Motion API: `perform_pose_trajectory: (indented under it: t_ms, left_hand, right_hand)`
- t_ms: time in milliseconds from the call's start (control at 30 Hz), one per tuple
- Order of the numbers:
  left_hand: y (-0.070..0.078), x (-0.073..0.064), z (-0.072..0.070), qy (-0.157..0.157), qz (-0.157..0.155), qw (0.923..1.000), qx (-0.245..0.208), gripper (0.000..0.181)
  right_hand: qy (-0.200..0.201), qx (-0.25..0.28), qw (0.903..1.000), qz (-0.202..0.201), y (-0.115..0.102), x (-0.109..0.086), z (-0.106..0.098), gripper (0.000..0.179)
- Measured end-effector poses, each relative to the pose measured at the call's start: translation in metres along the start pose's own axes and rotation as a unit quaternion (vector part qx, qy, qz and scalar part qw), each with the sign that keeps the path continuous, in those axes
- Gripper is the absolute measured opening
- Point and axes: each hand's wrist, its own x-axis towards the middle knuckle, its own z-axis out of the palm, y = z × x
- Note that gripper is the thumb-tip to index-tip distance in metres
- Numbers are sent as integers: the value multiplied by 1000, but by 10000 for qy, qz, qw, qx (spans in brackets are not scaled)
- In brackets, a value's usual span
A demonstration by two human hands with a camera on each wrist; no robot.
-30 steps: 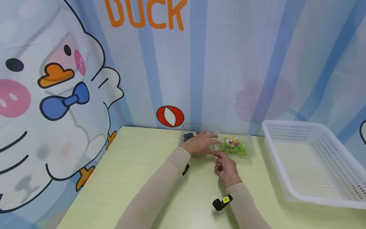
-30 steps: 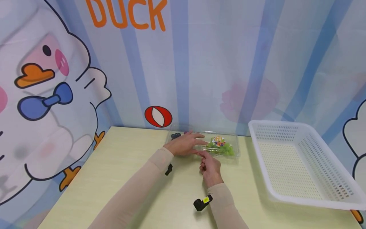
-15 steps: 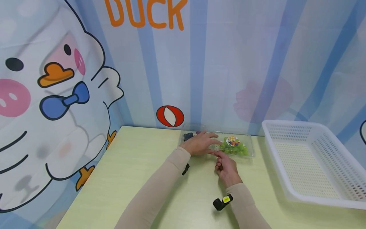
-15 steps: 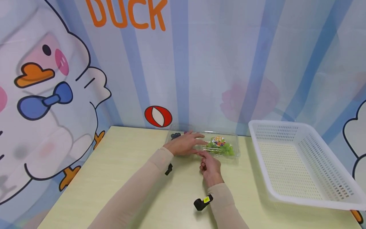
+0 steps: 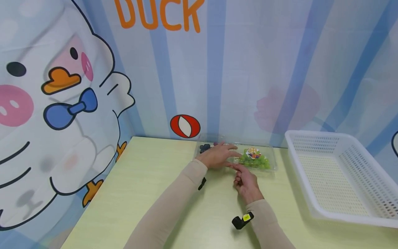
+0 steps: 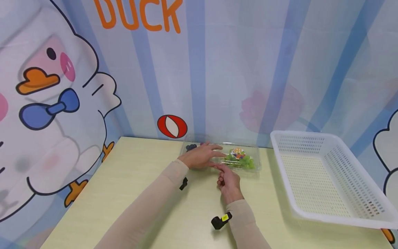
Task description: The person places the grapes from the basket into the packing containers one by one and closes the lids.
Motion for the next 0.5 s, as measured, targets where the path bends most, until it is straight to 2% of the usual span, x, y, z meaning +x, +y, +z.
perform_pose_trajectory:
  t_ms: [500]
  left_hand:
    - [3,-4,3,282,25,9996,-26,53]
  right_hand:
    - [-236,-456,9987,75,-5,-1,-5,19]
